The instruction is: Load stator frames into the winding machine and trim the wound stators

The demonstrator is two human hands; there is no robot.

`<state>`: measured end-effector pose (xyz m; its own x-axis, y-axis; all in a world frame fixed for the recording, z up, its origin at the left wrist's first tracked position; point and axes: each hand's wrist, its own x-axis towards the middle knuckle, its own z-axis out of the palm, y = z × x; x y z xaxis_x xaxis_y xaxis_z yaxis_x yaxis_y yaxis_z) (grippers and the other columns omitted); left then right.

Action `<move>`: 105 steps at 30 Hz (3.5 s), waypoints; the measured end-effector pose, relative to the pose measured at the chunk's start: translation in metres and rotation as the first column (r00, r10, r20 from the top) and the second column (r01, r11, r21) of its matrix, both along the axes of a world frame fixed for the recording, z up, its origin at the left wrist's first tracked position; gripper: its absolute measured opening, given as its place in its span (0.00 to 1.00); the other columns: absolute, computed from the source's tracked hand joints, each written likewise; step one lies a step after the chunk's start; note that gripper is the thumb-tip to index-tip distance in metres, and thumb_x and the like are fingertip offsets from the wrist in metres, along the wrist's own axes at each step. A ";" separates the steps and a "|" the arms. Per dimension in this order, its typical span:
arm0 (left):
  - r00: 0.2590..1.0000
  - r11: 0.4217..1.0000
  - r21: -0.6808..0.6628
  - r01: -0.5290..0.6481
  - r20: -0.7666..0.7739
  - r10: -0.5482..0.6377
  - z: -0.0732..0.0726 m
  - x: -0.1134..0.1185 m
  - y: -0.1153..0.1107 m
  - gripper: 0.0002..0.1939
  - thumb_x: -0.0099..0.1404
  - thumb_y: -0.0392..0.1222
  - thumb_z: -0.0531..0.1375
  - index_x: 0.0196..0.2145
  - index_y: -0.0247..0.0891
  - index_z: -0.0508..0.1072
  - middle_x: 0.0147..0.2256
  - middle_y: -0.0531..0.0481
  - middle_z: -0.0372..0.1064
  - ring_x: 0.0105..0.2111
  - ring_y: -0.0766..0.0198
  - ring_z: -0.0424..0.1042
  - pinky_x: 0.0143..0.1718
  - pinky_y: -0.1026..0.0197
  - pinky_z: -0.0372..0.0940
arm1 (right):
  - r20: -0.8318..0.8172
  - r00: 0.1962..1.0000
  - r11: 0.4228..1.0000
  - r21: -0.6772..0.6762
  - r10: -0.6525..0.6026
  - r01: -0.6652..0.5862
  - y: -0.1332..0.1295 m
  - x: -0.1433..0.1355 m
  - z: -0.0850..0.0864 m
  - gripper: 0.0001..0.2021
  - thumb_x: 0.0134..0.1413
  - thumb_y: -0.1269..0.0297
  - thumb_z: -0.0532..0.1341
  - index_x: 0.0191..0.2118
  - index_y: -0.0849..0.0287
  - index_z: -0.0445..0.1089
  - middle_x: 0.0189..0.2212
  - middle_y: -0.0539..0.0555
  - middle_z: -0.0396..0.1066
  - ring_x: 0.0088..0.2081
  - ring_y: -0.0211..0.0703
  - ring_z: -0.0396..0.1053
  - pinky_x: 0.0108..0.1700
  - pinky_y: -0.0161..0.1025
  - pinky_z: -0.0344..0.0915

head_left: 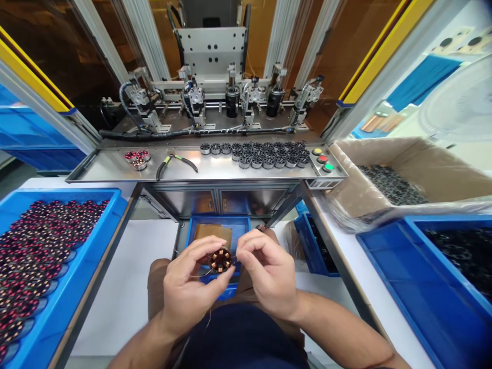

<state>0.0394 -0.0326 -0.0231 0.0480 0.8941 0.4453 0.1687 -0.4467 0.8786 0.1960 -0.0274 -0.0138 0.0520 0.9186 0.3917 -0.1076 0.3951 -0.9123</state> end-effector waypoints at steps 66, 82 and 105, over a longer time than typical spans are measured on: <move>0.984 0.981 -0.143 0.128 0.141 -0.107 0.021 -0.004 -0.002 0.24 0.52 0.25 0.67 0.45 0.45 0.78 0.41 0.53 0.79 0.41 0.67 0.77 0.43 0.71 0.71 | 0.156 0.988 0.937 0.347 -0.023 -0.033 -0.007 0.008 0.006 0.08 0.53 0.80 0.63 0.38 0.63 0.75 0.27 0.56 0.71 0.29 0.41 0.69 0.33 0.42 0.68; 0.774 0.708 -0.435 0.557 0.581 -0.252 0.021 -0.002 0.002 0.20 0.49 0.45 0.74 0.40 0.41 0.81 0.30 0.48 0.77 0.29 0.67 0.73 0.33 0.68 0.68 | 0.242 0.912 0.822 0.401 0.331 -0.405 0.030 0.027 0.018 0.14 0.54 0.57 0.69 0.44 0.57 0.76 0.46 0.61 0.71 0.48 0.50 0.69 0.51 0.54 0.68; 0.907 0.975 -0.080 0.209 0.389 -0.163 0.024 0.007 -0.004 0.27 0.49 0.26 0.72 0.45 0.46 0.79 0.45 0.48 0.79 0.46 0.61 0.77 0.45 0.67 0.71 | 0.273 0.880 0.729 0.676 -0.388 0.112 -0.011 0.009 0.017 0.12 0.59 0.76 0.60 0.48 0.62 0.72 0.31 0.56 0.73 0.33 0.43 0.72 0.34 0.42 0.74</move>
<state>0.0461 -0.0366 0.0014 0.0675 0.9321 0.3559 -0.2620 -0.3276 0.9078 0.2051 -0.0380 0.0036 -0.0321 0.4282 0.9031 0.3705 0.8443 -0.3872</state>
